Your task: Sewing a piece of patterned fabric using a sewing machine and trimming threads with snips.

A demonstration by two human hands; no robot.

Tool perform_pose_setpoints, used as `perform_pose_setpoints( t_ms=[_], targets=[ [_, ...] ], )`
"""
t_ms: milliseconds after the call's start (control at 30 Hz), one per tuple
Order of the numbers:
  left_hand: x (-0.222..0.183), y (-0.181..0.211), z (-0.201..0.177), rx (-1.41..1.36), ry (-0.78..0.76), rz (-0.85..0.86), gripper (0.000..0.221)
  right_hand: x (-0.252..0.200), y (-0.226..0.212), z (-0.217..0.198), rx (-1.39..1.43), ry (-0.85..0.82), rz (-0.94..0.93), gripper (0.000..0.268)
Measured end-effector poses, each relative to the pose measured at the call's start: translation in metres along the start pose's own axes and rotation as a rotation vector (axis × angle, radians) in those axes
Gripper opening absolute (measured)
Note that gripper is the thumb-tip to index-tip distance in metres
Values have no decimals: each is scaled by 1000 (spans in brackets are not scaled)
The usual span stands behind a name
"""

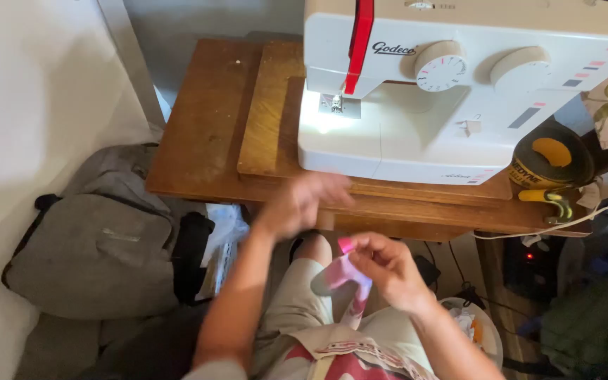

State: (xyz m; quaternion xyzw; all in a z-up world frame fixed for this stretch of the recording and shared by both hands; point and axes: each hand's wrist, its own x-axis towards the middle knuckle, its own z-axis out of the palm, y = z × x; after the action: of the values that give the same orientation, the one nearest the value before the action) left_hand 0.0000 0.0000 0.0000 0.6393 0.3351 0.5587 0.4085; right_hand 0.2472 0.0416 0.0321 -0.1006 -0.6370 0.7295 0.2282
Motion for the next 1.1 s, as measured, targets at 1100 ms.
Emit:
perform_pose_setpoints(
  t_ms=[1100],
  targets=[
    [99, -45, -131, 1204, 300, -55, 21, 168, 36, -33, -1465, 503, -575, 25]
  ],
)
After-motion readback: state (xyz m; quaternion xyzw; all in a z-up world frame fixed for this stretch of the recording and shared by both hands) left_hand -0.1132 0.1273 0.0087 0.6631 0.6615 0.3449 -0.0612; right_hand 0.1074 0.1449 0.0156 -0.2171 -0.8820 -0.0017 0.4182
